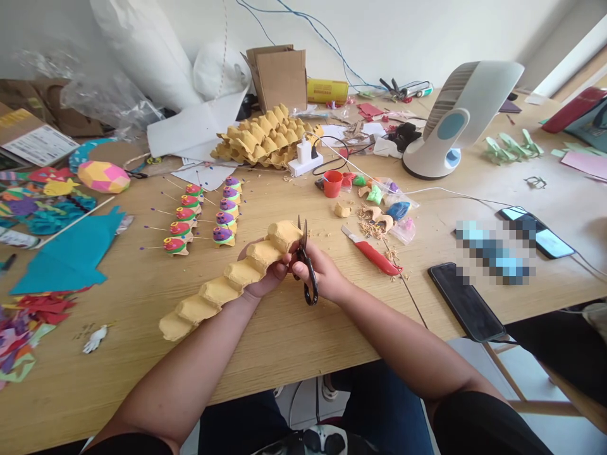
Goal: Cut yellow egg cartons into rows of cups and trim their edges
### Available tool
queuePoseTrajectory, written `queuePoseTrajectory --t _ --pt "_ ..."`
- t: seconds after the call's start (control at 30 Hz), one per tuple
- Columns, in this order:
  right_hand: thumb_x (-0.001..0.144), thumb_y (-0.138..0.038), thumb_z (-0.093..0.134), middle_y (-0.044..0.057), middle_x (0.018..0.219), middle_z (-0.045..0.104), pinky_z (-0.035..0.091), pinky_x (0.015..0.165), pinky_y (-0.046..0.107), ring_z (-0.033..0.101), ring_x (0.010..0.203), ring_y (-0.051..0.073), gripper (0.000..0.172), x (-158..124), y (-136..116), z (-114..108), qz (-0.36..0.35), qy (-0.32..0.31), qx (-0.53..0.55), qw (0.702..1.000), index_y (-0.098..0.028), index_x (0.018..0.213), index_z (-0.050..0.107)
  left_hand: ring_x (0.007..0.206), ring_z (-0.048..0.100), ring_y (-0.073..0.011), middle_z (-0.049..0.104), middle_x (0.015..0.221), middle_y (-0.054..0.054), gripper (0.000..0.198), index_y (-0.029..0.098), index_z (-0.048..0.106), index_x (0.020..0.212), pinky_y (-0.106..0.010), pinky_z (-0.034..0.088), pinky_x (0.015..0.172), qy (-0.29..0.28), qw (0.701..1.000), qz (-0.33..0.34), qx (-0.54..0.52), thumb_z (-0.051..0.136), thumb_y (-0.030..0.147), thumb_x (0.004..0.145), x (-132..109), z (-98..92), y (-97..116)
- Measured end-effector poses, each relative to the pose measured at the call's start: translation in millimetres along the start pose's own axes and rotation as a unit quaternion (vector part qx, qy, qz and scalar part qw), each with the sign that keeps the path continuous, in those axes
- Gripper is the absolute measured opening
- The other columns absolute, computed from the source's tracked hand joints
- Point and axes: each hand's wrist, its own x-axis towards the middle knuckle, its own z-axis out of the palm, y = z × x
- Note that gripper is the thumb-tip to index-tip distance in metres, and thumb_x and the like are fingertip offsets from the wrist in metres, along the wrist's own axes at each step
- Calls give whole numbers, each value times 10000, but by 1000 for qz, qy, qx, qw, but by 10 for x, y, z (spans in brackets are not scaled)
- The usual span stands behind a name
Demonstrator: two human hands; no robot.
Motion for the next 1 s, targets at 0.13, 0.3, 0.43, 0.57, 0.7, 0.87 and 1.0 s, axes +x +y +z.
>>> queuePoseTrajectory --t 0.13,0.3,0.43,0.57,0.7,0.87,1.0 --pt "928 -748 543 37 943 608 490 756 325 583 851 190 592 -16 -36 -4 -2 -5 -27 1000 -214 1182 519 759 791 -213 799 1100 -105 508 285 515 1536 -264 632 610 0 1000 -1 3 335 323 1062 -19 10 25" --pt "943 -755 508 35 941 599 483 755 329 575 843 189 602 -20 -42 -11 -9 -4 -34 999 -208 1194 515 672 774 -203 802 1010 -122 524 246 478 1563 -247 602 540 28 999 -39 -4 324 339 1072 66 -30 30" --pt "951 -740 510 39 957 607 482 761 331 578 854 193 588 -24 -29 -20 -17 -7 -39 999 -208 1203 507 683 774 -218 795 983 -132 534 218 469 1565 -262 604 539 35 998 -42 -19 331 346 1065 94 -81 39" --pt "949 -731 521 44 982 612 490 791 348 579 867 198 571 -26 -30 -21 -14 -6 -49 999 -211 1187 515 698 776 -229 792 1004 -132 540 209 483 1555 -272 612 544 40 997 -62 -37 364 362 1051 105 -144 48" --pt "939 -747 521 52 1012 617 499 812 358 587 899 208 594 -23 -31 -16 -9 -4 -49 999 -212 1196 515 698 775 -218 790 1020 -114 494 262 561 1500 -258 610 550 39 995 -74 -44 417 372 1040 119 -164 50" --pt "942 -753 515 45 975 613 499 789 346 585 870 201 601 -26 -43 -17 -4 -8 -41 999 -210 1200 512 696 774 -218 790 1008 -113 472 277 601 1465 -271 621 561 32 997 -52 -37 395 394 1056 72 -94 40" --pt "943 -763 505 43 964 608 499 779 341 586 867 198 614 -28 -61 -21 0 -6 -36 999 -209 1207 511 725 783 -228 788 986 -117 479 249 608 1451 -280 636 585 22 999 -35 -30 381 406 1059 33 -32 41"
